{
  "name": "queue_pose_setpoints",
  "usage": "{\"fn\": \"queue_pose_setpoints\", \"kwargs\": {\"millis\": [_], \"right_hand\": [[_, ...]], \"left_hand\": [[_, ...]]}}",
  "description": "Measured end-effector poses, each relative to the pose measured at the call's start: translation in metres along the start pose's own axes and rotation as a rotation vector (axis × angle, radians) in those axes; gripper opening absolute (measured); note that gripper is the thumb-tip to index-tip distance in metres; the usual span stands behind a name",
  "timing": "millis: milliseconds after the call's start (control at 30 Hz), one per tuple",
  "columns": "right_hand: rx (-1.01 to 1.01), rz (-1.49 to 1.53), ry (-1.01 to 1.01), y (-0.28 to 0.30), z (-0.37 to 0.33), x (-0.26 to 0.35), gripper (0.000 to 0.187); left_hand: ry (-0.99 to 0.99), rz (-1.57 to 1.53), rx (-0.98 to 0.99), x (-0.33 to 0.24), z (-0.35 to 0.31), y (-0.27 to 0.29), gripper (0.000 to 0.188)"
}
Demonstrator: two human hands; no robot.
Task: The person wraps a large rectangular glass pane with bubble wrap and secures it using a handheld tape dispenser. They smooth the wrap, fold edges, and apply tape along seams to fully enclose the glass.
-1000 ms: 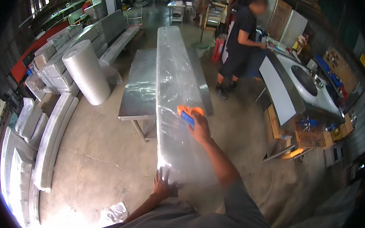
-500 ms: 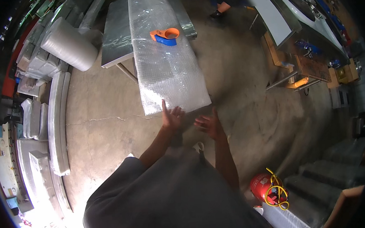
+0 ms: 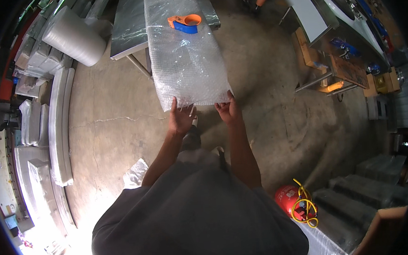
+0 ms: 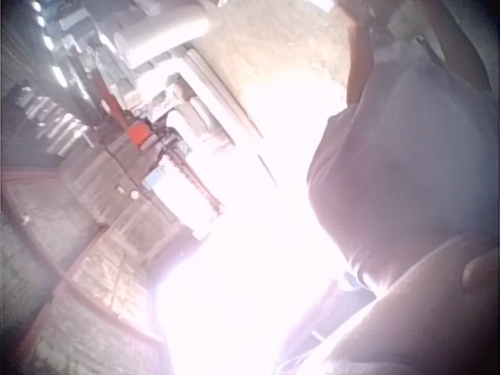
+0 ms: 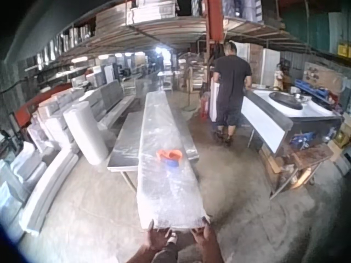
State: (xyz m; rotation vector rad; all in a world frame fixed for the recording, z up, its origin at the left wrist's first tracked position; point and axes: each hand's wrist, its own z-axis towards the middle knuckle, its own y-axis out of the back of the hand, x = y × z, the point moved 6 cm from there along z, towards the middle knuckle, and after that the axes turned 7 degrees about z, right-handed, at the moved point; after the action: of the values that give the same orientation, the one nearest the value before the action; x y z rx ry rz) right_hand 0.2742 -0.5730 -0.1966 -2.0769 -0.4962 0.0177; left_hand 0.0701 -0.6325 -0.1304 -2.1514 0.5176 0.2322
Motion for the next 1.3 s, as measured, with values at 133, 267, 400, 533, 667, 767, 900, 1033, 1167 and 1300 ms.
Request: {"fn": "queue_pose_setpoints", "kwargs": {"millis": [133,267,400,533,667,767,900,1033,1167,1300], "right_hand": [[0.004,-0.099,-0.094,-0.028,-0.013,-0.008,0.044],[-0.005,-0.231,-0.005,-0.045,-0.015,0.002,0.052],[0.126,-0.02,0.013,-0.046,-0.023,0.015,0.052],[0.104,0.072,0.009,-0.033,-0.045,0.025,0.05],[0.138,-0.1,0.052,-0.034,-0.062,0.027,0.048],[0.16,-0.308,0.097,-0.031,-0.059,0.022,0.043],[0.223,-0.197,0.144,-0.01,-0.045,0.012,0.039],[-0.173,-0.163,0.397,0.048,-0.041,0.008,0.045],[-0.442,-0.669,0.657,0.068,-0.051,0.004,0.08],[-0.421,-1.033,0.973,0.047,-0.041,0.016,0.118]], "left_hand": [[-0.158,0.435,0.183,-0.009,-0.006,-0.018,0.067],[-0.177,0.571,0.292,-0.029,-0.025,0.006,0.062],[0.06,0.935,0.058,-0.021,-0.039,0.045,0.06],[-0.47,1.733,-0.207,-0.031,-0.05,0.014,0.036],[-1.513,2.265,0.006,-0.005,-0.069,-0.074,0.082],[-1.592,2.528,0.209,0.01,-0.041,-0.113,0.098],[-1.523,2.669,0.527,0.002,-0.003,-0.139,0.042],[-1.717,2.508,0.729,-0.004,-0.01,-0.142,0.041],[-1.716,2.632,0.836,0.003,-0.017,-0.142,0.039],[-1.84,2.464,1.07,0.004,-0.026,-0.152,0.033]]}}
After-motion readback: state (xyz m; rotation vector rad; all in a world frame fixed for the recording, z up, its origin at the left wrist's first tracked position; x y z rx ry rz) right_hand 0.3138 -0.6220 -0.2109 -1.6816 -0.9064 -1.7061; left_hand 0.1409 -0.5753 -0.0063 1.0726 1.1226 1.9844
